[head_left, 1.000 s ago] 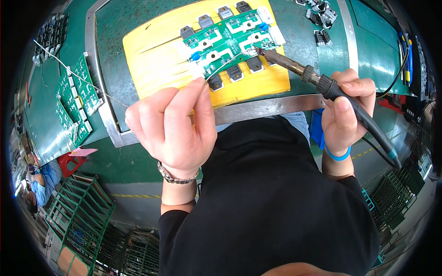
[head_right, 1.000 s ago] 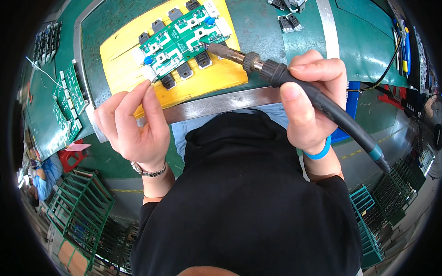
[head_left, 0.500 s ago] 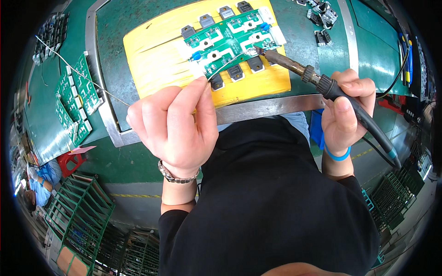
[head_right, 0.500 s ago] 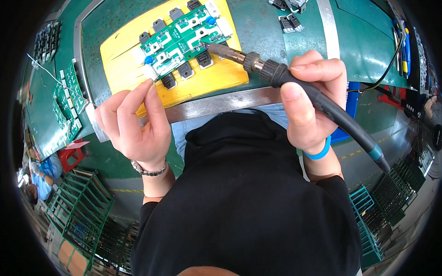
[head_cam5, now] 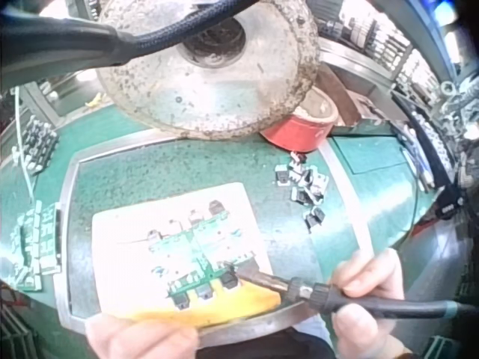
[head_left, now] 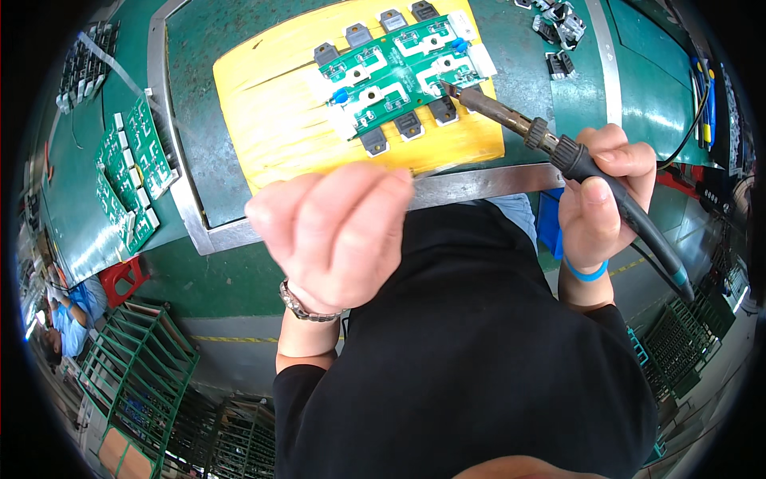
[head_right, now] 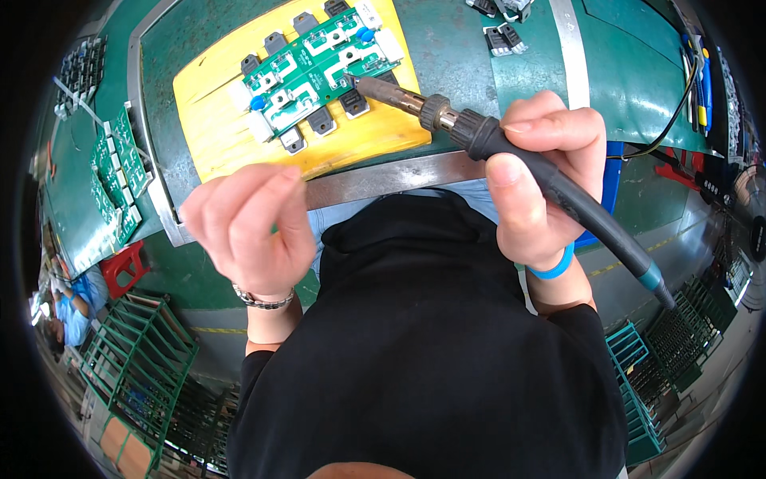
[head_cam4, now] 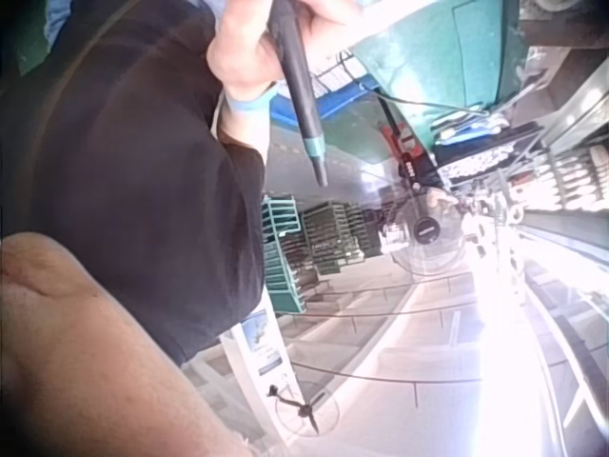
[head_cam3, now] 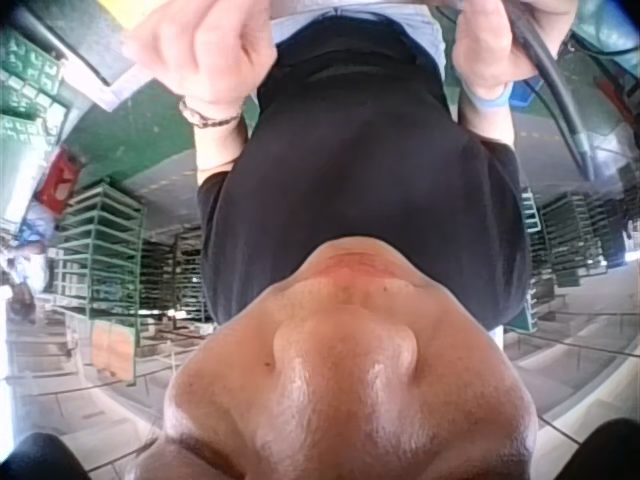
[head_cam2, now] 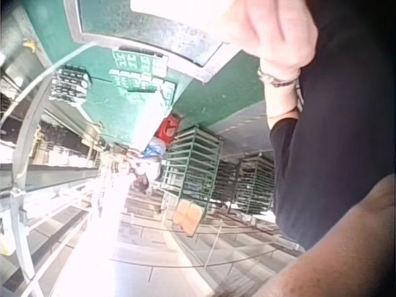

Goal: The person solders electronic components onto circuit boards using a soldering iron and solder wire.

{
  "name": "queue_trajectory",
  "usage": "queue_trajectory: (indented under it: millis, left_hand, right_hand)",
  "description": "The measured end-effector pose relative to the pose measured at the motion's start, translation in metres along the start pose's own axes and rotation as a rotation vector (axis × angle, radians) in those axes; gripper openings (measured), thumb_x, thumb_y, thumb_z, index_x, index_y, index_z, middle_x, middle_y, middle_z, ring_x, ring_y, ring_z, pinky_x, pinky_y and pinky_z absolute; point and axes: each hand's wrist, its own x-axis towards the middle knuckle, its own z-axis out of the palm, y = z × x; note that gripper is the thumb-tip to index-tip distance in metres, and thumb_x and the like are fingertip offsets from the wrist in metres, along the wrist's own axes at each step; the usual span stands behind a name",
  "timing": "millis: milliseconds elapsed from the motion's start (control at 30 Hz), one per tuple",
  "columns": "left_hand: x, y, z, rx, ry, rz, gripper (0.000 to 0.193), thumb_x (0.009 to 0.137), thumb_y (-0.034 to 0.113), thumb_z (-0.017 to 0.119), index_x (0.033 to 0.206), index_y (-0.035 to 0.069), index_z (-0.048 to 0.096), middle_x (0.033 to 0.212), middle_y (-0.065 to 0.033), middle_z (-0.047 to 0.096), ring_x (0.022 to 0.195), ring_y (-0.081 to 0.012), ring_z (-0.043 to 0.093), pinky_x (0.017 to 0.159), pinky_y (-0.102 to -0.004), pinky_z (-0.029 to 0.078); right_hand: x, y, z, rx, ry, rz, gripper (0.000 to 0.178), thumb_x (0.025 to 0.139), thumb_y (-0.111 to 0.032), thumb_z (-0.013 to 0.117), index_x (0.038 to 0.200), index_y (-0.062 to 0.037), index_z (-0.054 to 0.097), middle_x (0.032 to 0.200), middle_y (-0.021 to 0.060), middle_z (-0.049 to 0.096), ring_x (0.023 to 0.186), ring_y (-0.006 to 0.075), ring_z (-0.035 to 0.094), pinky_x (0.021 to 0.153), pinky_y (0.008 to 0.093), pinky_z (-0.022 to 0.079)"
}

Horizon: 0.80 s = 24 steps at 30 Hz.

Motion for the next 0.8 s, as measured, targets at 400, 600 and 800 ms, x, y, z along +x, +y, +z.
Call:
queue_trajectory:
  millis: [400, 600, 800]
  left_hand:
    - [-0.001, 0.005, 0.019, -0.108, -0.168, 0.073, 0.023, 0.077, 0.007, 0.070, 0.096, 0.014, 0.058, 0.108, 0.0036, 0.072, 0.084, -0.0150, 0.055, 0.082, -0.0279, 0.032]
    - [-0.001, 0.005, 0.019, -0.098, -0.179, 0.080, 0.022, 0.078, 0.008, 0.069, 0.096, 0.014, 0.057, 0.108, 0.0034, 0.072, 0.084, -0.0156, 0.055, 0.083, -0.0279, 0.033]
    - [-0.001, 0.004, 0.018, -0.097, -0.189, 0.087, 0.023, 0.077, 0.008, 0.070, 0.096, 0.014, 0.058, 0.111, 0.0020, 0.071, 0.084, -0.0163, 0.055, 0.083, -0.0283, 0.034]
  right_hand:
    - [-0.001, 0.005, 0.000, -0.003, -0.030, -0.001, 0.026, 0.085, -0.009, 0.065, 0.102, -0.0024, 0.046, 0.090, 0.0111, 0.053, 0.071, 0.0105, 0.043, 0.066, 0.0249, 0.038]
    - [0.000, 0.005, -0.001, 0.002, -0.039, 0.001, 0.026, 0.085, -0.009, 0.065, 0.102, -0.0025, 0.046, 0.090, 0.0110, 0.053, 0.072, 0.0105, 0.043, 0.066, 0.0248, 0.038]
    - [0.001, 0.005, 0.000, 0.002, -0.037, 0.001, 0.026, 0.085, -0.009, 0.065, 0.101, -0.0026, 0.046, 0.090, 0.0108, 0.053, 0.072, 0.0106, 0.043, 0.066, 0.0250, 0.038]
